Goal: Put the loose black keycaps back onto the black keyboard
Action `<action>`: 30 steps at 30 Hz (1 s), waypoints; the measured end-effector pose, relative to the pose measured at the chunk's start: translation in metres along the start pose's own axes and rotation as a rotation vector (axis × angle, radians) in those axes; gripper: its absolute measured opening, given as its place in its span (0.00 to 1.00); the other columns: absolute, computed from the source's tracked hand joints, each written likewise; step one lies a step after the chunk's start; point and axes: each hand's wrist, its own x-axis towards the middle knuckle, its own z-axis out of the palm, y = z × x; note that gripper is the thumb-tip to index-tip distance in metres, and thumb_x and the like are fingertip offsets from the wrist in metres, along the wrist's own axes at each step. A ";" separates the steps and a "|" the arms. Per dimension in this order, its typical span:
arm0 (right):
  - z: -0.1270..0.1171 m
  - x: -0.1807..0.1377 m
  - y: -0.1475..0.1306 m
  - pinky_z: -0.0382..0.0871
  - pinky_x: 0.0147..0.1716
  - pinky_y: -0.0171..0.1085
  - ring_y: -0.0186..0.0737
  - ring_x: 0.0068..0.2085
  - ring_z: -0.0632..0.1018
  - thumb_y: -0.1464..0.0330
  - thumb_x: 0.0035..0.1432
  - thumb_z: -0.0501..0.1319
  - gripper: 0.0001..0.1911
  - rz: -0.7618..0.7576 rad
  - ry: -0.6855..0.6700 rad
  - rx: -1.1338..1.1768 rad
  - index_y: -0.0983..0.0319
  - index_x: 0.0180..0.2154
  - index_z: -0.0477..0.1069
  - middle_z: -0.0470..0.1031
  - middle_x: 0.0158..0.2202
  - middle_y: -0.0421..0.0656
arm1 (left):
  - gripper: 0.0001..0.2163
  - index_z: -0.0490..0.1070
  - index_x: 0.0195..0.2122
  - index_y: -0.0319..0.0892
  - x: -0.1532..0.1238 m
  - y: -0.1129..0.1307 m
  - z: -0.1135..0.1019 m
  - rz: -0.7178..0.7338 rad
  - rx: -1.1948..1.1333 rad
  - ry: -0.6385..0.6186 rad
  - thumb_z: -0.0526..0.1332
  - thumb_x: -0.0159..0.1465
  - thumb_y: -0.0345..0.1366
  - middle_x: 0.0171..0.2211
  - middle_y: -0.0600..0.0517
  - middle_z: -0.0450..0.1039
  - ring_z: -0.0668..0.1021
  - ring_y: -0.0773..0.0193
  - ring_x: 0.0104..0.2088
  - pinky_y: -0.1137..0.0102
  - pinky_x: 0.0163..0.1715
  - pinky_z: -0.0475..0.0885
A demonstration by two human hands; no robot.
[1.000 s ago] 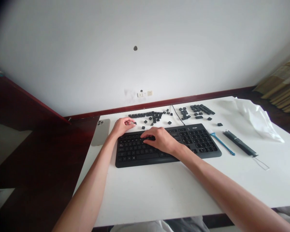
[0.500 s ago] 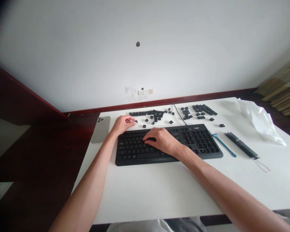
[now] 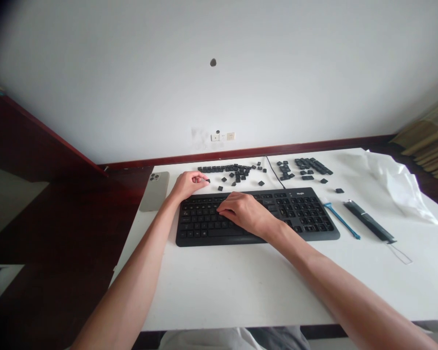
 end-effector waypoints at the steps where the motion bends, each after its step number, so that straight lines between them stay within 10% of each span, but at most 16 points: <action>1: 0.000 0.000 0.001 0.76 0.44 0.40 0.43 0.42 0.82 0.73 0.67 0.64 0.07 -0.005 -0.001 -0.002 0.61 0.41 0.83 0.84 0.40 0.45 | 0.11 0.84 0.39 0.46 0.000 0.000 0.000 -0.001 -0.003 -0.001 0.70 0.58 0.43 0.30 0.53 0.77 0.74 0.64 0.31 0.70 0.32 0.64; 19: 0.005 0.006 -0.047 0.54 0.27 0.41 0.44 0.35 0.77 0.79 0.62 0.58 0.10 0.142 -0.275 -0.580 0.62 0.33 0.74 0.78 0.28 0.46 | 0.12 0.84 0.39 0.43 -0.001 -0.005 0.003 0.057 -0.046 0.043 0.70 0.59 0.44 0.28 0.53 0.76 0.73 0.64 0.30 0.71 0.31 0.64; 30: 0.007 0.016 -0.055 0.62 0.30 0.39 0.47 0.34 0.80 0.75 0.63 0.58 0.12 0.138 -0.328 -0.602 0.63 0.33 0.79 0.81 0.30 0.50 | 0.14 0.82 0.41 0.41 -0.011 0.012 -0.001 0.112 -0.266 0.258 0.69 0.61 0.45 0.24 0.57 0.66 0.67 0.68 0.27 0.70 0.33 0.66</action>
